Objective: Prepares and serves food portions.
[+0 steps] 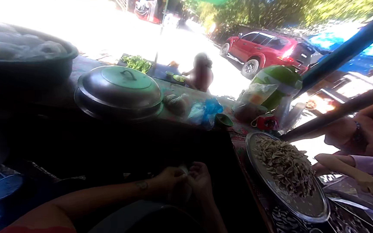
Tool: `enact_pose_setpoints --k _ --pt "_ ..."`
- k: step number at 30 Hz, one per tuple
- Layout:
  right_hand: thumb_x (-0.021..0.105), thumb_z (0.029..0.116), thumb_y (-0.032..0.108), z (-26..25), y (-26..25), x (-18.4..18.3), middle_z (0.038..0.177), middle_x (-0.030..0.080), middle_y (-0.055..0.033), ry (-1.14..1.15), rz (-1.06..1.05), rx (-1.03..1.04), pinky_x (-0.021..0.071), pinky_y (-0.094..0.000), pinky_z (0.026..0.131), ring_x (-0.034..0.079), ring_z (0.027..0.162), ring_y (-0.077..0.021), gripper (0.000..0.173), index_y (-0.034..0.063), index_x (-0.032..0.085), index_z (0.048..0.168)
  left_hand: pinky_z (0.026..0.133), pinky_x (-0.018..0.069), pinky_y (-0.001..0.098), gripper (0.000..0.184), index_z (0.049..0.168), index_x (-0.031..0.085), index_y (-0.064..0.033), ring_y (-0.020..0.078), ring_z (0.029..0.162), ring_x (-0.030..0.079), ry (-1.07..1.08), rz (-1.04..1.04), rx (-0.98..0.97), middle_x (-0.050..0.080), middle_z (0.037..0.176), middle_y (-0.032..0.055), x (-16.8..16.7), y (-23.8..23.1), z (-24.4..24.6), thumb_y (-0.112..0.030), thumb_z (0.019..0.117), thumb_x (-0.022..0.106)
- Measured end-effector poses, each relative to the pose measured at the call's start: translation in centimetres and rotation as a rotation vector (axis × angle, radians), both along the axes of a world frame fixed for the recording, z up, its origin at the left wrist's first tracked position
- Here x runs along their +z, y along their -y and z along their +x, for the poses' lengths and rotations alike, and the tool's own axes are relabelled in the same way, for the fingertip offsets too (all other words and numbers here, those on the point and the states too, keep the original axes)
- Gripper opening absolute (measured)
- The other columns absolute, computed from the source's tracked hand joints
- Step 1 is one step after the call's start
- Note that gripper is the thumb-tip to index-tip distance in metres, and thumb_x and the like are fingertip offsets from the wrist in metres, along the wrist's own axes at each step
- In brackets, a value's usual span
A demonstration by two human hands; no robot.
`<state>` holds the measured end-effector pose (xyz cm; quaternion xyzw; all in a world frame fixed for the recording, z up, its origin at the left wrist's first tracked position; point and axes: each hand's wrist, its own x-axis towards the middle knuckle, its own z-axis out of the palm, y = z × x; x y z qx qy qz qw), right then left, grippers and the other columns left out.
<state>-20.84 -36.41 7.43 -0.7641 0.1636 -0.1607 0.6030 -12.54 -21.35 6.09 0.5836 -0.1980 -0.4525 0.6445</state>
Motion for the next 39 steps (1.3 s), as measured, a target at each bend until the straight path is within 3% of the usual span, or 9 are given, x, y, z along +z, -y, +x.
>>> enact_pose_setpoints --k 3,6,10,16,25,29,32,35,39 --pt "0.074 0.0805 -0.002 -1.2 -1.2 -1.2 0.108 0.066 -0.019 0.021 -0.289 0.041 0.0597 -0.0307 0.084 0.068 0.097 -0.0195 0.019 -0.008 0.069 0.097 0.075 0.0558 0.0285 0.018 0.11 0.063 -0.0028 0.0096 0.077 0.064 -0.166 0.076 0.094 0.065 0.088 0.0016 0.3 -0.9 -0.8 -0.017 0.1076 0.053" --pt "0.074 0.0798 0.001 -2.6 -2.3 -1.2 0.114 0.066 -0.0258 0.071 -0.542 0.071 0.0576 -0.0413 0.092 0.066 0.107 -0.0333 0.016 -0.0028 0.077 0.095 0.072 0.0581 0.0269 0.017 0.115 0.058 -0.0036 0.0072 0.075 0.067 -0.156 0.132 0.128 0.069 0.086 -0.0007 0.3 -1.0 -1.2 -0.016 0.1084 0.049" --pt "0.073 0.0823 0.008 -3.3 -1.3 -1.1 0.111 0.068 -0.0222 0.101 -0.685 0.021 0.0538 -0.049 0.095 0.063 0.111 -0.0378 0.014 -0.0024 0.077 0.091 0.079 0.0588 0.0257 0.012 0.107 0.064 -0.0049 0.0009 0.079 0.067 0.25 -0.029 0.004 0.071 0.088 -0.0089 -0.9 -0.5 -0.8 -0.011 0.1039 0.055" --pt "0.075 0.0838 0.018 -4.9 -1.6 0.8 0.106 0.071 -0.0175 0.005 -0.884 -0.09 0.054 -0.0545 0.092 0.066 0.108 -0.0345 0.015 0.003 0.075 0.082 0.08 0.0593 0.0325 0.018 0.098 0.074 0.0009 0.0142 0.083 0.071 0.933 -0.02 -0.033 0.074 0.091 0.0111 1.1 0.1 -1.5 -0.014 0.0971 0.065" --pt "0.068 0.0846 0.014 -3.2 -1.8 4.0 0.096 0.066 -0.019 0.298 -1.074 -0.097 0.0497 -0.0376 0.097 0.063 0.101 -0.03 0.017 0.0005 0.071 0.076 0.078 0.0584 0.0286 0.019 0.103 0.066 -0.0021 0.0072 0.077 0.067 0.024 -0.055 -0.03 0.068 0.086 -0.0007 3.4 0.7 -0.4 -0.017 0.1058 0.055" --pt "0.062 0.0909 0.024 -1.3 0.4 1.9 0.102 0.061 -0.0153 0.44 -1.116 -0.007 0.0476 -0.0274 0.096 0.059 0.101 -0.0211 0.021 0.0048 0.066 0.083 0.078 0.0594 0.0277 0.016 0.102 0.065 -0.0002 0.0073 0.077 0.068 -0.051 -0.072 0.078 0.068 0.085 0.0001 4.4 0.2 -0.1 -0.013 0.1057 0.055" --pt "0.065 0.0853 0.014 -0.1 -1.3 8.7 0.093 0.071 -0.0207 0.033 -1.041 0.213 0.0576 -0.039 0.076 0.07 0.083 -0.0279 0.032 -0.0124 0.07 0.103 0.08 0.0574 0.0247 0.022 0.109 0.066 0.0027 0.0046 0.079 0.067 0.26 -0.083 0.125 0.069 0.09 0.0032 3.3 -0.7 0.3 -0.016 0.1063 0.055" --pt "0.066 0.0915 -0.001 1.4 -4.7 16.0 0.1 0.071 -0.0272 -0.412 -0.847 0.395 0.0567 -0.0425 0.084 0.07 0.089 -0.0346 0.029 -0.0178 0.066 0.115 0.078 0.0554 0.0245 0.019 0.104 0.068 0.0037 0.0066 0.078 0.065 0.622 -0.118 0.127 0.069 0.088 0.0075 2.4 -1.7 0.2 -0.012 0.1032 0.057" --pt "0.065 0.0845 0.006 3.2 -1.0 8.2 0.08 0.07 -0.0153 0.375 -0.957 0.41 0.0578 -0.0277 0.069 0.069 0.074 -0.0207 0.014 -0.0056 0.073 0.085 0.079 0.0561 0.0234 0.017 0.101 0.067 0.0016 0.0058 0.08 0.066 0.736 -0.131 0.138 0.069 0.088 0.0062 3.0 -3.5 0.3 -0.011 0.1037 0.055"
